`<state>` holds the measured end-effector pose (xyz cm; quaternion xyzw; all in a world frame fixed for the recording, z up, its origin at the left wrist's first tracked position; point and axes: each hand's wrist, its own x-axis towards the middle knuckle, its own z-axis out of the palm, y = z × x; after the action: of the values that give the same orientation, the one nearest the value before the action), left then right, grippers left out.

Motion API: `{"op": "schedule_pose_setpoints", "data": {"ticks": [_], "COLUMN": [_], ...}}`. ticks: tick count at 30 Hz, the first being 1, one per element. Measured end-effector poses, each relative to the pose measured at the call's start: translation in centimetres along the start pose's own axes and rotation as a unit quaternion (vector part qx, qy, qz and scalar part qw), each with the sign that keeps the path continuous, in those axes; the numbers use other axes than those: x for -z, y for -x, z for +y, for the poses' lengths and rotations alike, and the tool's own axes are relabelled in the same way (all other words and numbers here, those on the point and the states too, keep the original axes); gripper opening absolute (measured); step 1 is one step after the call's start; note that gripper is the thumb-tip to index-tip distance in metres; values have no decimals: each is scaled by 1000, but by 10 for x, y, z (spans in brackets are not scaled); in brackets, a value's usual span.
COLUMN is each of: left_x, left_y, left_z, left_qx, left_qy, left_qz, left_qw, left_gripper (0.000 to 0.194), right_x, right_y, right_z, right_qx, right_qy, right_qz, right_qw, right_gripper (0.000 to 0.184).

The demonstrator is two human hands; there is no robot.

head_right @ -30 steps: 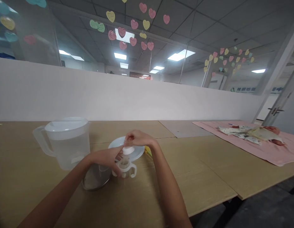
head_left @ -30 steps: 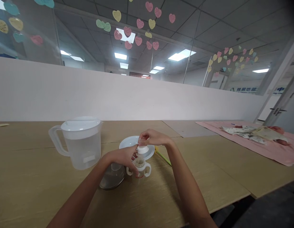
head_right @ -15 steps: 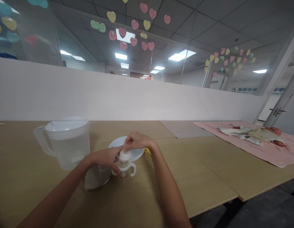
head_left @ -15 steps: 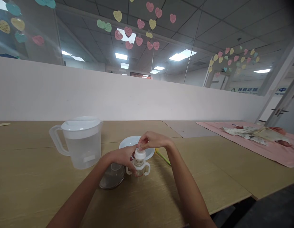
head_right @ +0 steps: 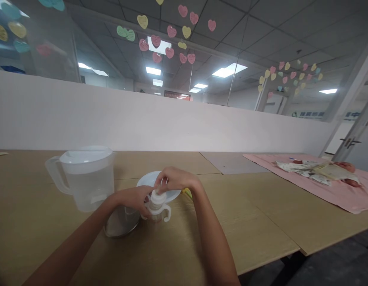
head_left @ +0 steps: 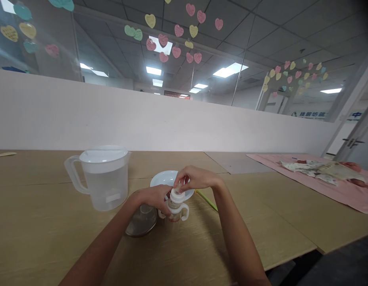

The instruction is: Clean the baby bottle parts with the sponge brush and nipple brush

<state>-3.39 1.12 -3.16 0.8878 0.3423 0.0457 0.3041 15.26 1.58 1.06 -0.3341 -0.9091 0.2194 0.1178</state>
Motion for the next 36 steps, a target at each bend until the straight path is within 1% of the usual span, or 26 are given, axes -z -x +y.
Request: {"op": "schedule_pose_setpoints", "data": {"ticks": [5, 9, 12, 15, 17, 22, 26, 29, 31, 32, 33, 36], "left_x": [1, 1, 2, 1, 1, 0, 0, 0, 0, 0, 0, 1], "left_y": [0, 0, 0, 0, 0, 0, -1, -2, -2, -1, -1, 0], "left_z": [1, 3, 3, 2, 0, -3, -4, -4, -3, -2, -2, 0], "left_qx": [3, 7, 8, 12, 14, 13, 25, 23, 17, 16, 17, 23], "left_qy": [-9, -20, -19, -22, -22, -14, -12, -12, -14, -16, -19, -22], "left_qz": [-10, -11, -13, -15, -8, -5, -2, -4, -6, -7, -7, -2], "left_qw": [1000, 1000, 1000, 1000, 1000, 1000, 1000, 1000, 1000, 1000, 1000, 999], "left_gripper": [53, 49, 43, 37, 37, 34, 39, 38, 36, 36, 38, 44], "right_x": [1, -3, -8, -12, -15, -20, -20, -18, -16, -15, -15, -19], "right_y": [4, 2, -3, -8, -10, -14, -17, -15, -13, -12, -11, -11], "right_z": [-5, -10, -12, -11, -9, -7, -6, -8, -11, -12, -14, -18], "right_qx": [19, 26, 12, -5, -8, 20, 23, 17, 0, -20, -47, -138], "right_qy": [4, 20, 38, 42, 44, 49, 39, 52, 62, 63, 59, 33], "right_qz": [-12, -37, -50, -59, -63, -68, -78, -74, -65, -58, -55, -67], "right_qw": [1000, 999, 998, 997, 997, 996, 996, 996, 996, 996, 996, 988], "right_gripper": [21, 19, 19, 24, 30, 40, 43, 42, 34, 28, 24, 24]}}
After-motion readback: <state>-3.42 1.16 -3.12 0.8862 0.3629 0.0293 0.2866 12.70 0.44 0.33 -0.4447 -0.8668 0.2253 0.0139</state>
